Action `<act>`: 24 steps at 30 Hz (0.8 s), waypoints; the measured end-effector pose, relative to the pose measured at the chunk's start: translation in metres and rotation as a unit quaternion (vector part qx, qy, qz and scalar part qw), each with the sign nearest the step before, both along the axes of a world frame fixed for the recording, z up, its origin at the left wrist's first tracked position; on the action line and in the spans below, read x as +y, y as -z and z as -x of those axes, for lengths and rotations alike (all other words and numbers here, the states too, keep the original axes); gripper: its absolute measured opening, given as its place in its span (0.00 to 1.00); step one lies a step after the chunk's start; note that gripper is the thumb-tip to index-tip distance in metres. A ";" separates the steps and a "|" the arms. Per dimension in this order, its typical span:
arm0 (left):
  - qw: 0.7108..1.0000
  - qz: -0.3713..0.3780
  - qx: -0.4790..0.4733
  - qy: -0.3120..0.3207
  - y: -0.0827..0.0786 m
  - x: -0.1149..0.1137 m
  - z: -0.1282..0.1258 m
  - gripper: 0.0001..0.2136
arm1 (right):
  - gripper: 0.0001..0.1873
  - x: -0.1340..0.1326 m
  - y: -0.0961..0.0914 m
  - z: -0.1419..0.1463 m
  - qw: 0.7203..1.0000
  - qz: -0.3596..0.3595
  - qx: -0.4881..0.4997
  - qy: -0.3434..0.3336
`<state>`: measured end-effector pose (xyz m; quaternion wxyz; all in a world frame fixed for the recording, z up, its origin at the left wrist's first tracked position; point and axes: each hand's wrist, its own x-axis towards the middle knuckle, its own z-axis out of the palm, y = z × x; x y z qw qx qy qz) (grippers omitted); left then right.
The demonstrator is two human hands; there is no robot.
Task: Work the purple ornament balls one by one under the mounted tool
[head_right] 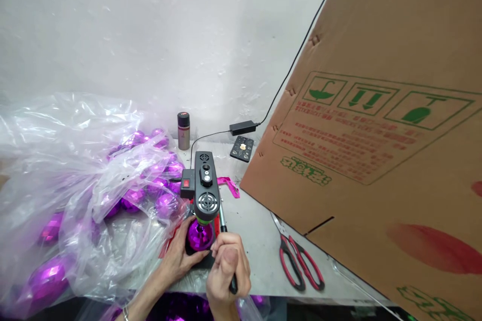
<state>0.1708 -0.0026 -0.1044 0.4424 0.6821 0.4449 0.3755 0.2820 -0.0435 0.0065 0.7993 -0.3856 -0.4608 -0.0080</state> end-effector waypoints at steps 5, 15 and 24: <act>1.000 0.007 0.008 0.005 -0.006 -0.001 -0.001 0.40 | 0.24 0.001 0.014 0.002 1.000 -0.003 -0.019 0.004; 1.000 0.009 0.019 0.008 -0.006 -0.001 0.000 0.39 | 0.24 -0.003 0.038 -0.016 0.996 0.003 -0.093 0.013; 0.997 -0.067 0.002 -0.042 0.017 -0.022 0.006 0.39 | 0.26 -0.007 -0.063 -0.012 0.994 0.109 -0.005 -0.018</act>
